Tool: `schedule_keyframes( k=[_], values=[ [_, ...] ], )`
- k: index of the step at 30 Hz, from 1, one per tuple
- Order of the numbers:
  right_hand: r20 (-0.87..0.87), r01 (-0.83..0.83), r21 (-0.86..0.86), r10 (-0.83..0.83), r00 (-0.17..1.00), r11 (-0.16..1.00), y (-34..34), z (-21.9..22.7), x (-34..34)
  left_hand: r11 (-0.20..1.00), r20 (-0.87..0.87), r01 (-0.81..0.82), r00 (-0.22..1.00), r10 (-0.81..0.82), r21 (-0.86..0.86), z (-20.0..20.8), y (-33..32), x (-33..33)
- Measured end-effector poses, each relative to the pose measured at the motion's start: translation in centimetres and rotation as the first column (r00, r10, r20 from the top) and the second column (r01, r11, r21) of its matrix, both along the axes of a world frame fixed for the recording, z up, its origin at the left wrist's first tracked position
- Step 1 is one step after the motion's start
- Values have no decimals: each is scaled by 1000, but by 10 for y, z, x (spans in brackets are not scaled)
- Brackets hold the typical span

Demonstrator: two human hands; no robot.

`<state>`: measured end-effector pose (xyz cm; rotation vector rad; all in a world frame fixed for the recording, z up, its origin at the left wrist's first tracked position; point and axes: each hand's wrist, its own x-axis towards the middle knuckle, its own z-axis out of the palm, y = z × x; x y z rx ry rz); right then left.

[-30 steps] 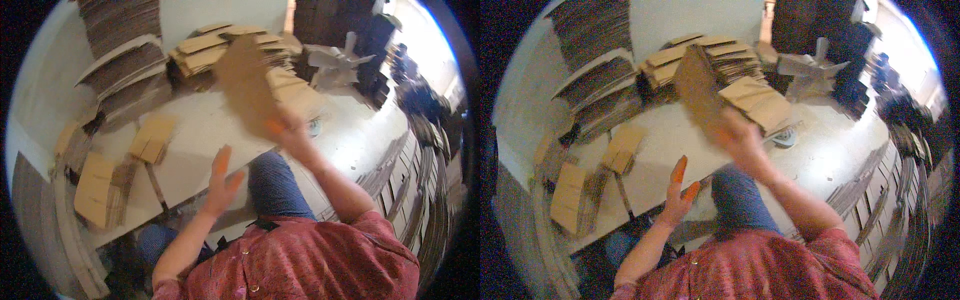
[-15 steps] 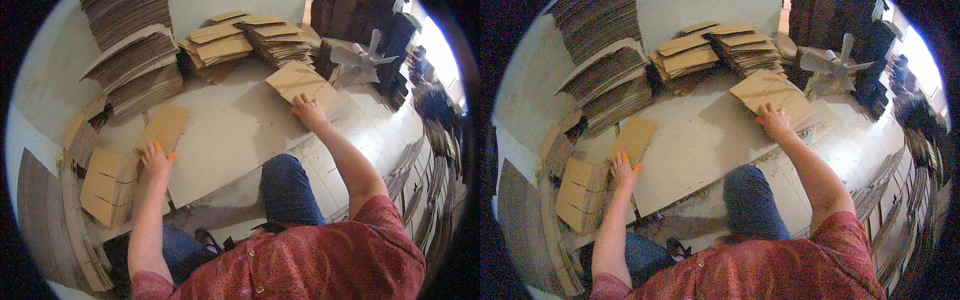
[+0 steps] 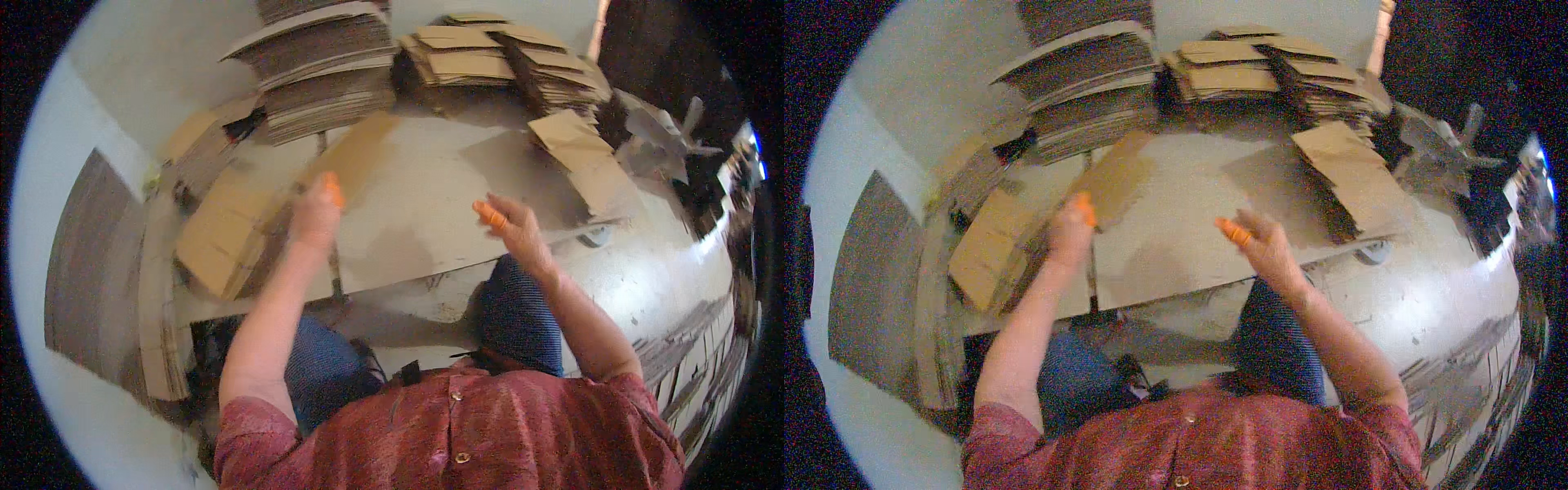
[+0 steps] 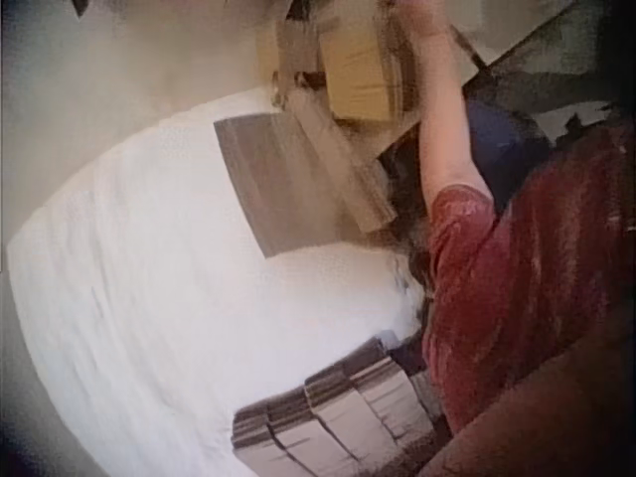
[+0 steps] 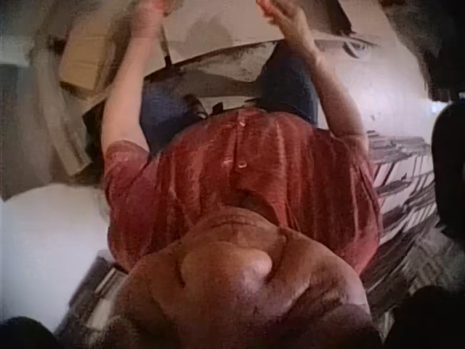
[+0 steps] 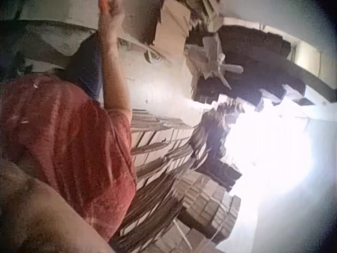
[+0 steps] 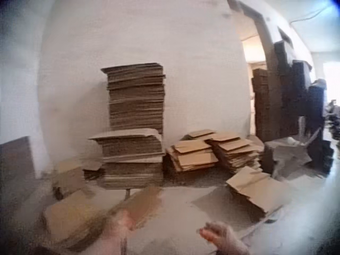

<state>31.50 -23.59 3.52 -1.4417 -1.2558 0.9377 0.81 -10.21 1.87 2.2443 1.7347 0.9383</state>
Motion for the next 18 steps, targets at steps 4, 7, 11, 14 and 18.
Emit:
schedule_keyframes(
  k=[4, 7, 11, 14, 18],
  values=[
    [-804, -192, -111, 25, 595, 975, -18, 10, -64, 885, -312, 400, 895, -320, 239, -21, -89, 33],
    [-791, 10, -146, -123, 599, 989, -24, -13, -65, 801, -272, 527, 845, -460, 285, -24, -133, 27],
    [-514, 253, 88, -174, 840, 963, -46, -40, -30, 932, -261, 209, 956, -132, 295, 12, -108, -20],
    [111, 196, 23, -198, 974, 980, -74, -66, -13, 926, -374, -111, 892, 253, 361, 33, -74, -87],
    [-308, 223, 55, -196, 931, 973, -75, -78, -24, 953, -576, -300, 787, 219, -48, 55, -70, -151]
  ],
)
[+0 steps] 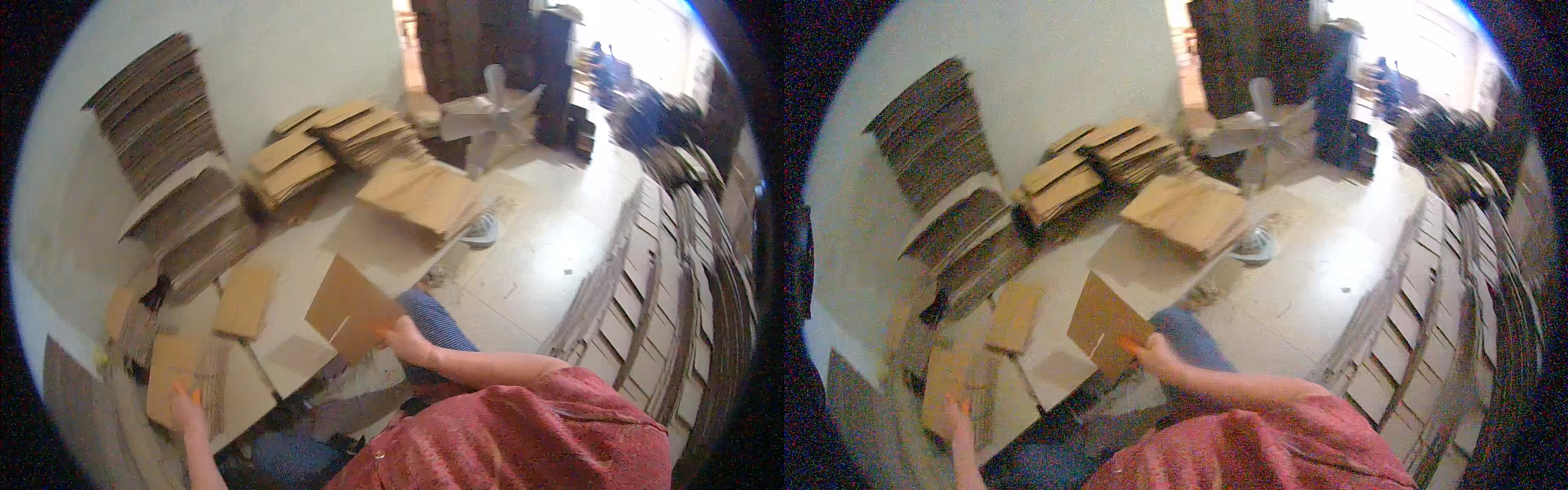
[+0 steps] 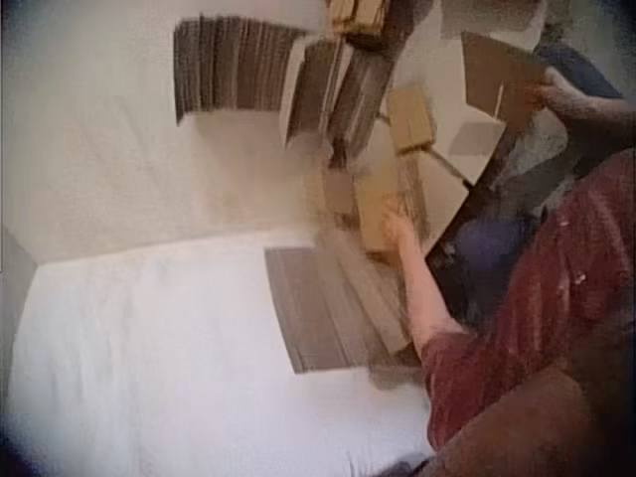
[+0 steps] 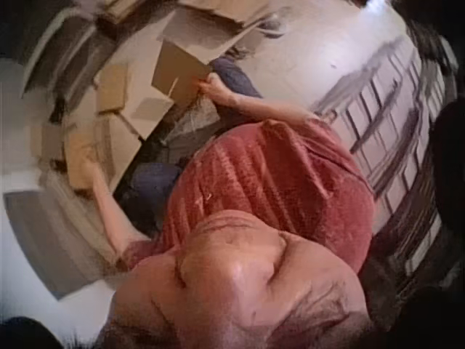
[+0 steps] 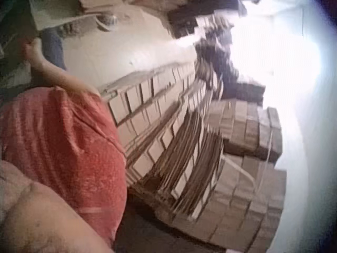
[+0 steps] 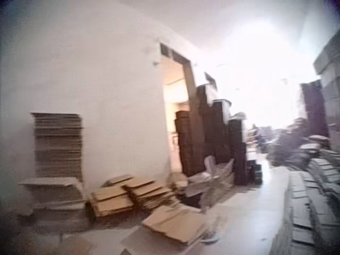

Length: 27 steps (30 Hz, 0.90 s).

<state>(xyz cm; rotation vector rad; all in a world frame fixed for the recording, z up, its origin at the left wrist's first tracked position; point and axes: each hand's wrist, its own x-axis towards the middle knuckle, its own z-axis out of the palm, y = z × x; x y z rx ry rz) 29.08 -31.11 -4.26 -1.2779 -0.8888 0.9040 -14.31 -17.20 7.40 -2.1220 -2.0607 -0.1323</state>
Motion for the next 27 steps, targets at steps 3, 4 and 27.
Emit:
schedule_keyframes(
  k=[3, 4, 27],
  values=[
    [-26, 27, -74, -29, 999, 997, -14, 23, 13, 984, 182, -66, 979, 96, -163, 24, -3, 37],
    [-13, 19, -52, -19, 1000, 998, -26, 27, 11, 969, 245, -107, 956, 162, -225, 14, -11, 41],
    [-77, -7, 98, 14, 997, 995, -20, 10, 11, 955, 500, 290, 818, -284, 67, 34, 23, -17]
  ],
)
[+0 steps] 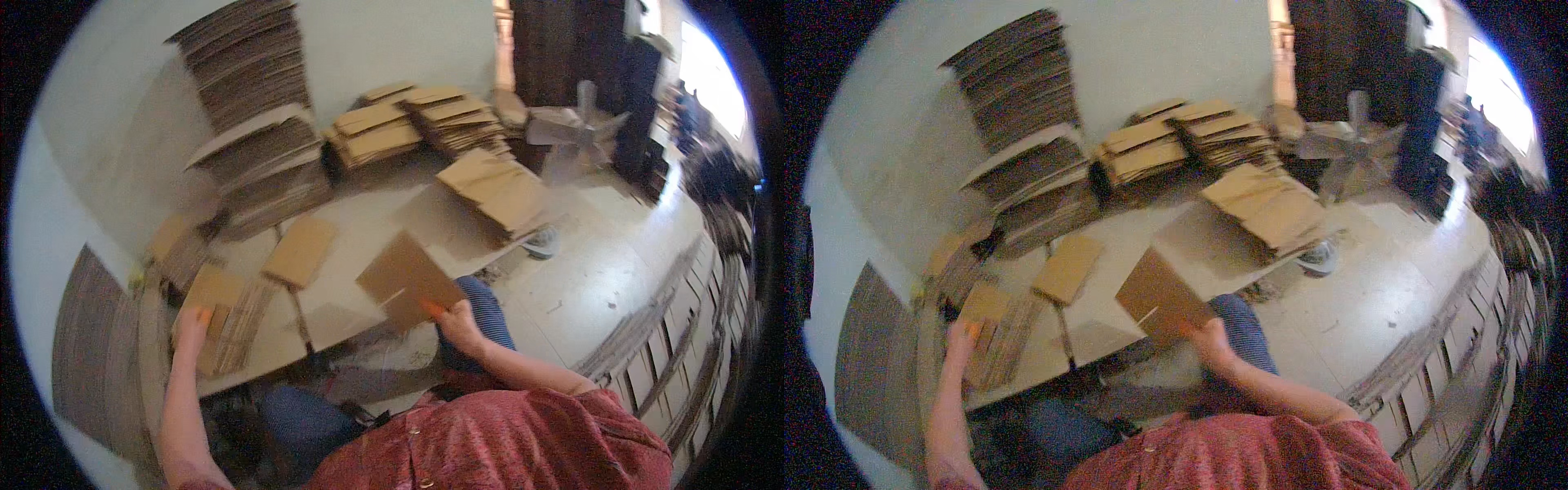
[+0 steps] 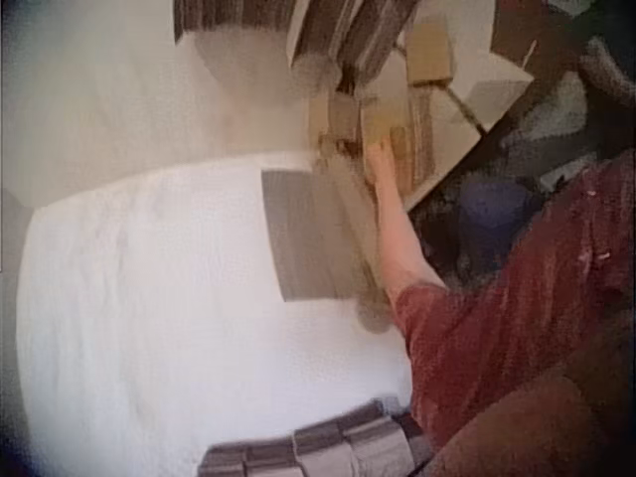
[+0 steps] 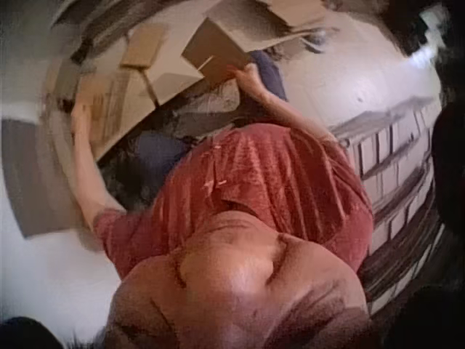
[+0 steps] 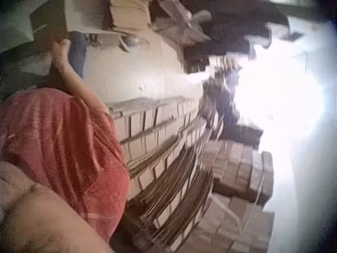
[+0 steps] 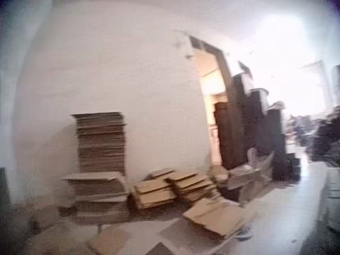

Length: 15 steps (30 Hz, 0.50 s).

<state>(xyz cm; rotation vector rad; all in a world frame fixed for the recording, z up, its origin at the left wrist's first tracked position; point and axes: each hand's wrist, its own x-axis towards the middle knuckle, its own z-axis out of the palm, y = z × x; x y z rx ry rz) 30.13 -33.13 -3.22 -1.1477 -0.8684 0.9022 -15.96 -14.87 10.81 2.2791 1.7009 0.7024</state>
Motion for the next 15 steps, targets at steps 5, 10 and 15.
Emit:
schedule_keyframes(
  k=[5, 10, 15],
  values=[
    [23, 3, 221, -9, 1000, 975, -2, 84, -22, 995, -40, 95, 995, -95, 4, 41, -19, 76],
    [430, -58, 431, -149, 890, 900, -5, 149, -24, 950, 66, 120, 992, -106, -288, 25, -36, 152],
    [376, -110, 362, -37, 926, 926, 10, 149, -18, 917, 294, 330, 920, -259, -225, 6, -53, 205]
  ],
)
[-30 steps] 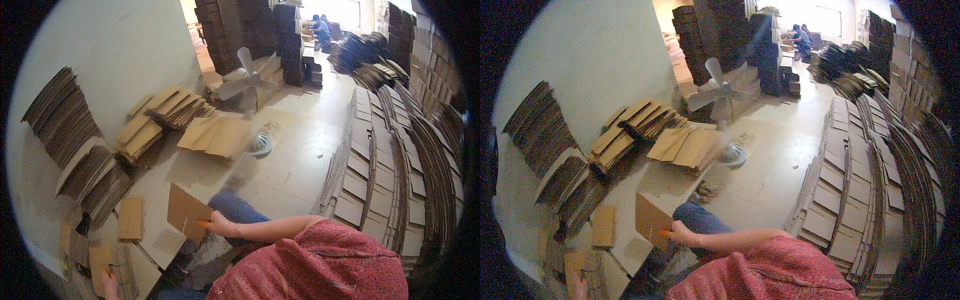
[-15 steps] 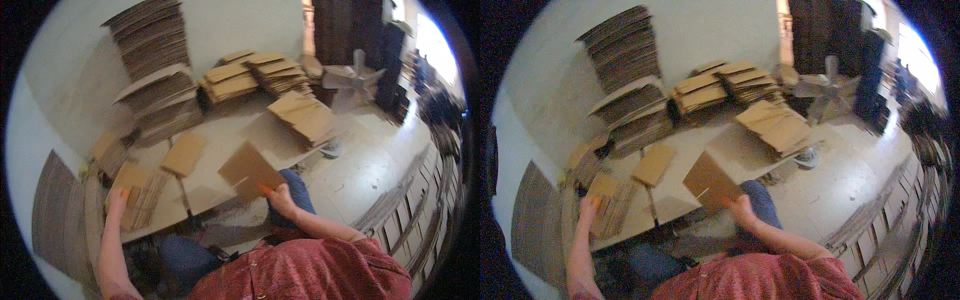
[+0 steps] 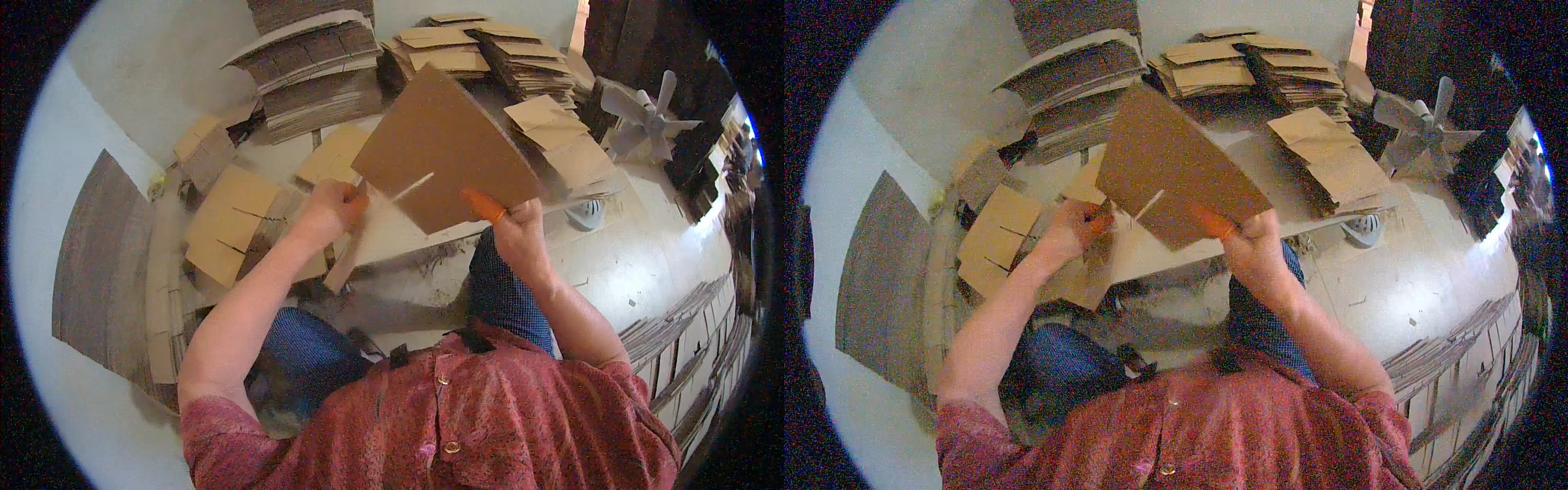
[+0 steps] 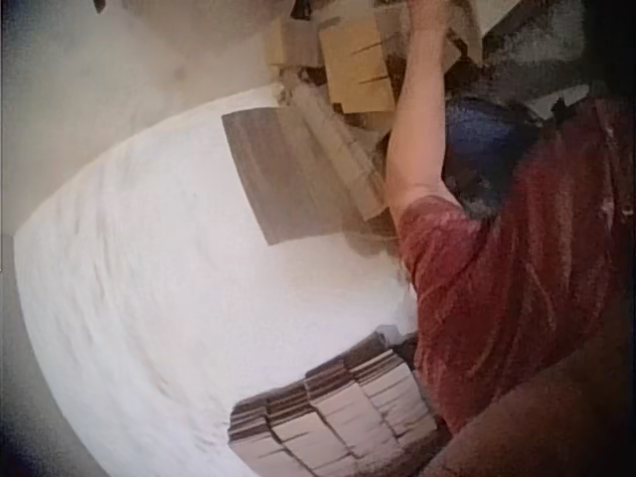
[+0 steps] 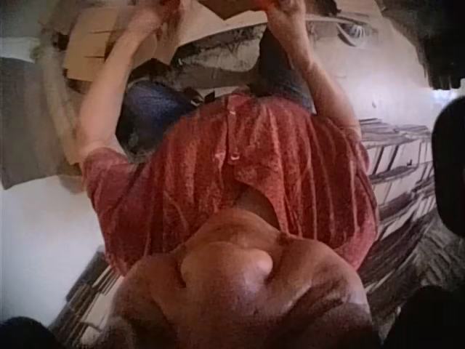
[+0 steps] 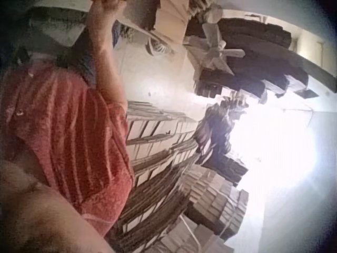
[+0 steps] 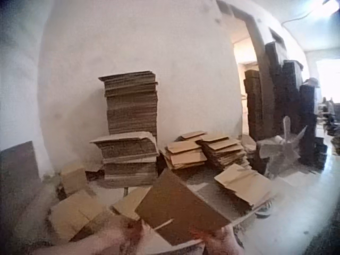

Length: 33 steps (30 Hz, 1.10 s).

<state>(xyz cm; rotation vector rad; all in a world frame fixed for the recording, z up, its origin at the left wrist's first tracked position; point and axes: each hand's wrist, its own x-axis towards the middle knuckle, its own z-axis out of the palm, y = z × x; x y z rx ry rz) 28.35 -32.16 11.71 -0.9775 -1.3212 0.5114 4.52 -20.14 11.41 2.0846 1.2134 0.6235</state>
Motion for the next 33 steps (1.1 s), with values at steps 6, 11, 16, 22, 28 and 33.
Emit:
schedule_keyframes(
  k=[6, 11, 16, 22, 28, 33],
  values=[
    [127, 37, -41, -32, 991, 998, 3, 16, 13, 999, -54, 2, 999, -5, -43, -2, -2, 18],
    [335, 104, -377, 30, 942, 920, 31, -37, 22, 995, -1, 82, 997, -82, -57, 9, -13, 35],
    [623, 148, -377, 132, 771, 914, 43, -60, 8, 951, 43, 140, 990, -133, -276, 22, -4, 40],
    [488, 258, -366, -51, 871, 894, 61, -59, 31, 982, -166, -99, 978, 125, 160, -71, 94, -11],
    [531, 245, -329, -35, 846, 912, 85, -68, 34, 676, -363, -112, 774, 519, 728, -160, 143, -46],
    [496, 229, -313, -47, 867, 922, 90, -67, 27, 968, -558, -222, 792, 247, 114, -134, 149, -36]
  ],
)
